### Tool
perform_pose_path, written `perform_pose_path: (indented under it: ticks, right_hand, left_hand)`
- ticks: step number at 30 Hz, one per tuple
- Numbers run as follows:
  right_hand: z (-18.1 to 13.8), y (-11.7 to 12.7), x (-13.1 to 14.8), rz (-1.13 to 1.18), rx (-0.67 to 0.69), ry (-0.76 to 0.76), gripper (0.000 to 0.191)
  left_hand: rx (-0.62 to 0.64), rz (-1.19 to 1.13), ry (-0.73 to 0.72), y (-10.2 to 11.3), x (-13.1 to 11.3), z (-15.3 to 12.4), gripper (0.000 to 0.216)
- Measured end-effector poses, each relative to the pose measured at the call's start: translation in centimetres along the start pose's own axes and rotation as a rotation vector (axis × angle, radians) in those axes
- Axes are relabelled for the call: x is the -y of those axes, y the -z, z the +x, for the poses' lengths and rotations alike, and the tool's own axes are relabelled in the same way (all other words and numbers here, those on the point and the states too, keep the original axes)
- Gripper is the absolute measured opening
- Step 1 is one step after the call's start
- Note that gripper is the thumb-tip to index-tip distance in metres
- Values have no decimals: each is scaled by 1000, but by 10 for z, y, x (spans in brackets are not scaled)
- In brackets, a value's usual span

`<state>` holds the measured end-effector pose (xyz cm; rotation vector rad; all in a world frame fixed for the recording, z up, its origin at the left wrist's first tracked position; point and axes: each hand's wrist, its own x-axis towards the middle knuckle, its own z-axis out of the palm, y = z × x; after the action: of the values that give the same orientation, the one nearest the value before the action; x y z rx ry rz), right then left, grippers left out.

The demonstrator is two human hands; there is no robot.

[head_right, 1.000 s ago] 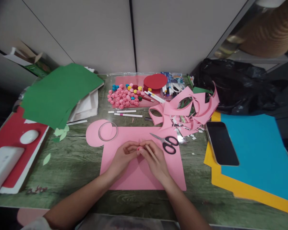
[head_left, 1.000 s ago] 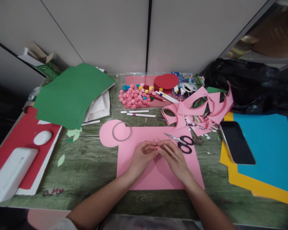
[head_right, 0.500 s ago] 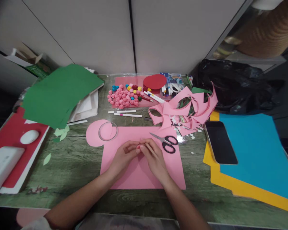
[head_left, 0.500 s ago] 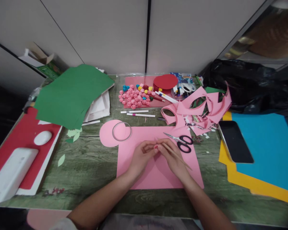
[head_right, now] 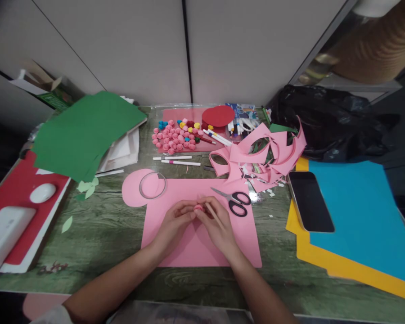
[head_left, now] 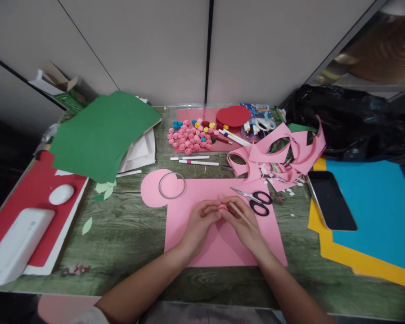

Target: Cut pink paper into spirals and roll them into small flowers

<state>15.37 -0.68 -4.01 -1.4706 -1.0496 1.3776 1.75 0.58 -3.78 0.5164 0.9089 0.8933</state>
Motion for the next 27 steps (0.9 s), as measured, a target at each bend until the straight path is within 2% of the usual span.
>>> perform_pose_path:
  ticks: [21, 27]
  right_hand:
    - [-2, 4, 2, 81, 28, 18, 19]
    - [1, 1, -1, 93, -2, 1, 19]
  left_hand:
    - [-8, -56, 9, -1, 1, -4, 19]
    - [21, -160, 42, -1, -3, -2, 22]
